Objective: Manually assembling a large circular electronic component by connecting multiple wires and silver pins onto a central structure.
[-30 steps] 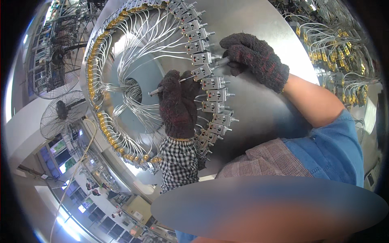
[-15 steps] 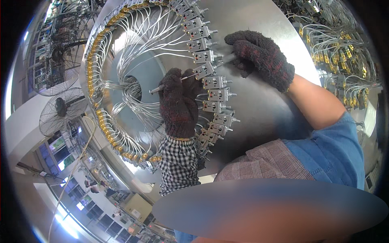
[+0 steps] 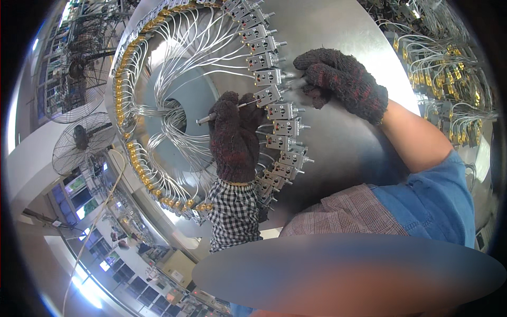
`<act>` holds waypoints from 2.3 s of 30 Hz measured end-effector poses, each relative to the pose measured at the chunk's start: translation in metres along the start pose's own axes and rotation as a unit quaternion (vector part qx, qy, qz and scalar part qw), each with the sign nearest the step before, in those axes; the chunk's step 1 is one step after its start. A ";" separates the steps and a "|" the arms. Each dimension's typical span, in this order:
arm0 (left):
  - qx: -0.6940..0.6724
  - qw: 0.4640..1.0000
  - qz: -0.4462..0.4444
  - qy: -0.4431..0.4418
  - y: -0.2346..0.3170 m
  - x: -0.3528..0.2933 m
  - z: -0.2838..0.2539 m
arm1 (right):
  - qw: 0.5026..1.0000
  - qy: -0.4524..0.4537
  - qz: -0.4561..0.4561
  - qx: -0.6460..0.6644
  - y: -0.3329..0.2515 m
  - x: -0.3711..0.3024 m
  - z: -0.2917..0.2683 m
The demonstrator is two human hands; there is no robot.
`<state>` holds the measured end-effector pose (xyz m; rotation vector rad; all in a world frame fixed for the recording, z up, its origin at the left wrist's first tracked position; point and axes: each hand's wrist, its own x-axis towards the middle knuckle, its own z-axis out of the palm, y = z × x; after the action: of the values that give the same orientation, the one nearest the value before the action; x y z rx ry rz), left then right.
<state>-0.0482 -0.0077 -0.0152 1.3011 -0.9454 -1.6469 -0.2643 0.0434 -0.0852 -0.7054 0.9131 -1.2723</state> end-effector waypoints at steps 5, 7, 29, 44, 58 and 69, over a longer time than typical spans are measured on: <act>0.033 0.998 0.047 -0.039 -0.004 0.001 -0.007 | 1.000 -0.011 -0.023 -0.008 0.001 0.000 0.001; 0.015 0.999 0.034 -0.033 -0.002 -0.001 -0.001 | 0.995 -0.022 0.007 0.093 0.001 -0.001 0.001; -0.065 0.998 0.001 -0.018 -0.002 -0.001 -0.002 | 0.997 -0.018 0.022 0.067 -0.003 -0.005 0.002; -0.032 0.999 0.014 -0.001 -0.004 -0.001 0.001 | 0.999 0.024 0.026 -0.017 -0.003 -0.002 0.001; -0.052 0.998 0.024 -0.021 -0.003 -0.002 0.003 | 0.997 -0.039 -0.064 0.008 0.007 0.002 -0.005; -0.054 0.997 0.018 -0.061 -0.005 -0.001 -0.002 | 0.997 0.068 0.012 0.015 -0.011 -0.003 0.014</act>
<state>-0.0471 -0.0050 -0.0202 1.1164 -0.9332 -1.7397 -0.2578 0.0435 -0.0684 -0.5869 1.0088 -1.3218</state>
